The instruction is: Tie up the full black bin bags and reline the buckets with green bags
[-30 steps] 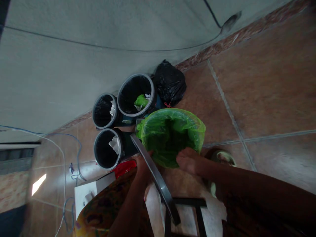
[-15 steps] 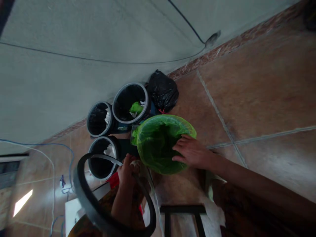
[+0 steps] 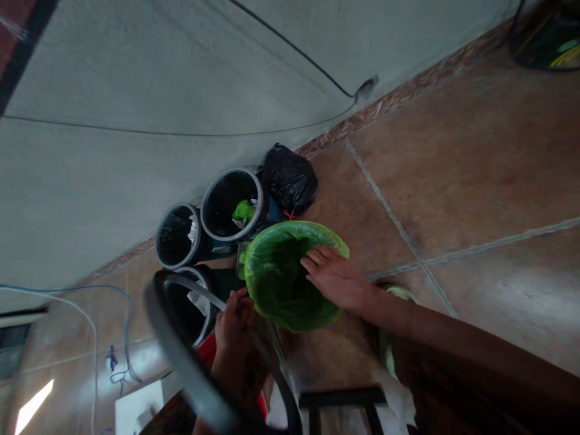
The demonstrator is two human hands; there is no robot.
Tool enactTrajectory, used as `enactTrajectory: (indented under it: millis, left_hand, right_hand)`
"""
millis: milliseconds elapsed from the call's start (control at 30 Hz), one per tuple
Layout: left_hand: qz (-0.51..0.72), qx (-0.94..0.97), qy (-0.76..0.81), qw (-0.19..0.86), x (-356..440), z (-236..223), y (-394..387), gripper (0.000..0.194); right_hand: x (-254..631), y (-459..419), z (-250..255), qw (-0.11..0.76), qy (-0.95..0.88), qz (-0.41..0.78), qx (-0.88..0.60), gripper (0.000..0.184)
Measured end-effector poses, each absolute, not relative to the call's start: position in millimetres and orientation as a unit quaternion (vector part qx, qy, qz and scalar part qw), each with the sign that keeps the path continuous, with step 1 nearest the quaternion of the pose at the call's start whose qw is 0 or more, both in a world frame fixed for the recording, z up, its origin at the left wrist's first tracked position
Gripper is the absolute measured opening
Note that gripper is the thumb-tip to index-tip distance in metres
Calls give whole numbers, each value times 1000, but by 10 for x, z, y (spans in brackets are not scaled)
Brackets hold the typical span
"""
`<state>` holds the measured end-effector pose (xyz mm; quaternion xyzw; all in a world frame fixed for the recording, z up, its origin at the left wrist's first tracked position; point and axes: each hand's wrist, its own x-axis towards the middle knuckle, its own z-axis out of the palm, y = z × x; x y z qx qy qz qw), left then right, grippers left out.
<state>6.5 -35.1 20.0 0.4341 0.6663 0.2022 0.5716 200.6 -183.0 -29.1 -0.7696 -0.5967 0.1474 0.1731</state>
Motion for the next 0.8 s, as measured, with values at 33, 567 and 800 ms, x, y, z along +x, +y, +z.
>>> enactTrajectory:
  millis: [33,567,800]
  left_hand:
    - [190,422,657,595,136,199,-379,44]
    - [36,371,552,746,965,-406,-566,33]
    - [10,381,502,776,1068,-374,-623,36]
  right_hand:
    - [1972,-1795,-344,142,-585,152,-784,28]
    - [1955,-1681,-428,159,-565,315,-746,37]
    - [2546,-2192,-47,254,-376,275,-847,36]
